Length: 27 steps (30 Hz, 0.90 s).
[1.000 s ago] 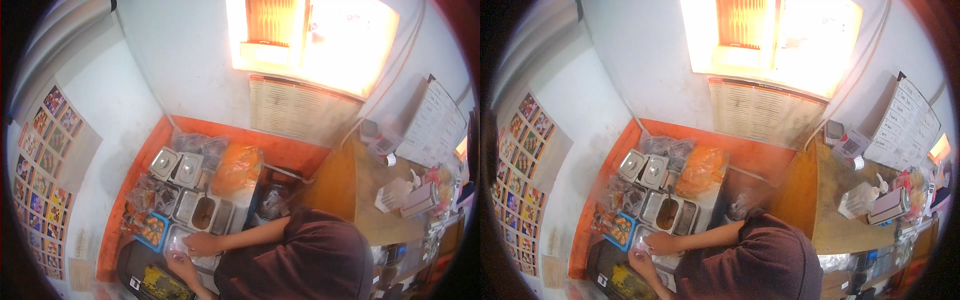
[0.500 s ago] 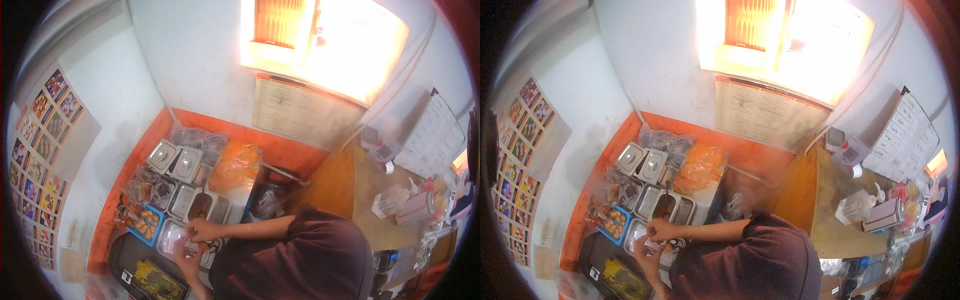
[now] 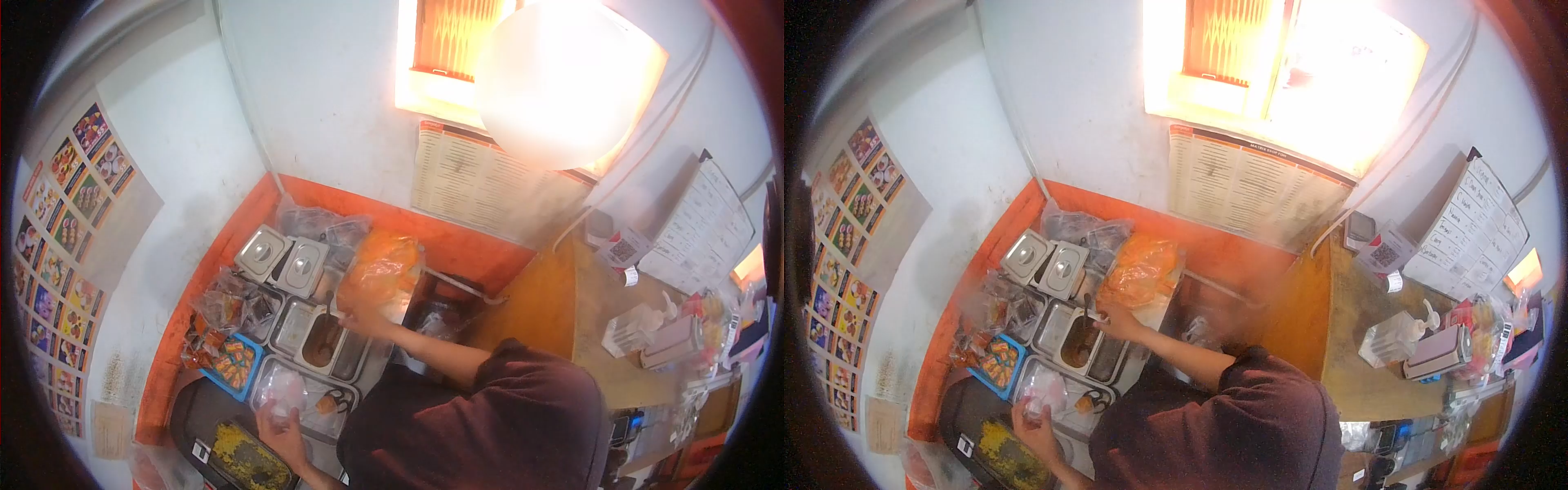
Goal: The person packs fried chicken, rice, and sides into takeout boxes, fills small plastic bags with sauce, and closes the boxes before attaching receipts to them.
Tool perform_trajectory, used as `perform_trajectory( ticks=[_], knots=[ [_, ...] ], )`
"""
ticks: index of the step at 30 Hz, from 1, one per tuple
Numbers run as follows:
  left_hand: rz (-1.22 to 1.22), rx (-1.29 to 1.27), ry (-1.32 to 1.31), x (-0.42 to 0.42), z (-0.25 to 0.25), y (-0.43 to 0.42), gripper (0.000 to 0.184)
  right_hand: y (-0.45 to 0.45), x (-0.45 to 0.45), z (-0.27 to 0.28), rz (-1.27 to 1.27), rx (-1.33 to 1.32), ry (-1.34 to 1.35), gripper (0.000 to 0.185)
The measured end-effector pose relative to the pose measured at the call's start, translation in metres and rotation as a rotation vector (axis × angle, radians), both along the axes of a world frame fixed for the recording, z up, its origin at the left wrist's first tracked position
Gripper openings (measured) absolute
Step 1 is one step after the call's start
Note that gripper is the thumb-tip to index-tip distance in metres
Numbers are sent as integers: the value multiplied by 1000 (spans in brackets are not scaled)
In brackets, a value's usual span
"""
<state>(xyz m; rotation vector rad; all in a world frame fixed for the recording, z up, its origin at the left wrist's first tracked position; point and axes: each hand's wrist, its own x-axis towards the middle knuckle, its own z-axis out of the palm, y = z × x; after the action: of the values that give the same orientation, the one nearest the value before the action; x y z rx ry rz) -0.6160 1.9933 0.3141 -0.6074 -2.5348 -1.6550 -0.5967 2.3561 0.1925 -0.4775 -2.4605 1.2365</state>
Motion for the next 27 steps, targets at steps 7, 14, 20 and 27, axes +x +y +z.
perform_trajectory(
  ticks=[7, 14, 20, 27],
  knots=[
    [-49, 40, 36, 2, 2, 2, 42, -37, -17, -7, -387, -3, 350, 38],
    [-53, -52, 103, -1, -11, -9, 41, -31, -22, -6, -150, -101, 141, 30],
    [-40, 66, -198, 9, -1, -6, 43, -45, -29, -33, -95, -179, 102, 30],
    [-48, 21, -80, 9, -2, -4, 40, -29, -29, -21, -155, -22, 65, 33]
  ],
)
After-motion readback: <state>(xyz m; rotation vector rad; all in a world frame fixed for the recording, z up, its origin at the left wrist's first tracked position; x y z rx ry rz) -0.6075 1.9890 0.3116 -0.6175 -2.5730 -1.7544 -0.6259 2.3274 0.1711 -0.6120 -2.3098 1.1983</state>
